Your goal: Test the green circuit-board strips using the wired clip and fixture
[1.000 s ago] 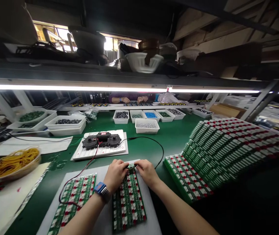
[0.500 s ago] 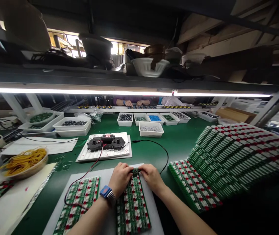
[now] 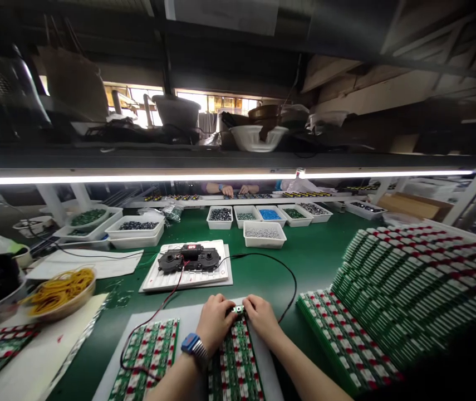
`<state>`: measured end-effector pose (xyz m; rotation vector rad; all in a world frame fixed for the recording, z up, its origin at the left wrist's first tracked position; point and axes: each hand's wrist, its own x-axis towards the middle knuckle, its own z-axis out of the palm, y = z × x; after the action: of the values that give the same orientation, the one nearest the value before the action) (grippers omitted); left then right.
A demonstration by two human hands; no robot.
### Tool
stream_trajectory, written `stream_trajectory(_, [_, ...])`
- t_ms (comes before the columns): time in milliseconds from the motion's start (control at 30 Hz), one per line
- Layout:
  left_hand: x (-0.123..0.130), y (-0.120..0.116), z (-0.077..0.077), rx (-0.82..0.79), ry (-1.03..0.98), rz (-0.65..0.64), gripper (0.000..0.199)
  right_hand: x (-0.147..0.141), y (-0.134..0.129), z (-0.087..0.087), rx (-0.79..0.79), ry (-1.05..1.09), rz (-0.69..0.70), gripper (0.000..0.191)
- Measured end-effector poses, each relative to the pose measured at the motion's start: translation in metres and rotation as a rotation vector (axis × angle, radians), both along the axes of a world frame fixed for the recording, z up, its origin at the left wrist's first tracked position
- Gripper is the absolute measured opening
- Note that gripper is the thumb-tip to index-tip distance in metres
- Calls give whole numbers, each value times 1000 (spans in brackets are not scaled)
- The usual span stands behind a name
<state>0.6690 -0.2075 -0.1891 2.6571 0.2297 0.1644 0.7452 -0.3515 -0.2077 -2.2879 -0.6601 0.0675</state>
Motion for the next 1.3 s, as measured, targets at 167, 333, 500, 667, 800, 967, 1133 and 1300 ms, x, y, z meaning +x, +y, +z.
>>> stream_trajectory(167, [0, 1, -2, 28, 42, -31, 23, -2, 6, -11, -9, -12, -63, 32])
stream_trajectory(333, [-2, -2, -3, 25, 30, -8, 24, -6, 7, -11, -39, -9, -119, 27])
stream_trajectory(500, [-3, -4, -2, 25, 40, 1, 24, -6, 8, -12, -44, -5, -113, 28])
stream_trajectory(667, [-2, -4, -1, 20, 56, 1, 25, -5, 9, -17, -20, -31, -106, 26])
stream_trajectory(800, [-2, -3, 0, 29, 70, 1, 25, -4, 9, -20, 2, -36, -124, 21])
stream_trajectory(967, [-3, -3, 1, 33, 74, 3, 25, -2, 6, -26, 43, -45, -83, 32])
stream_trajectory(1133, [-3, -3, -1, 15, 50, 9, 25, 1, 4, -34, 29, -67, -96, 35])
stream_trajectory(1300, [-3, -3, -3, 11, 41, 11, 24, 2, 4, -35, 6, -80, -99, 34])
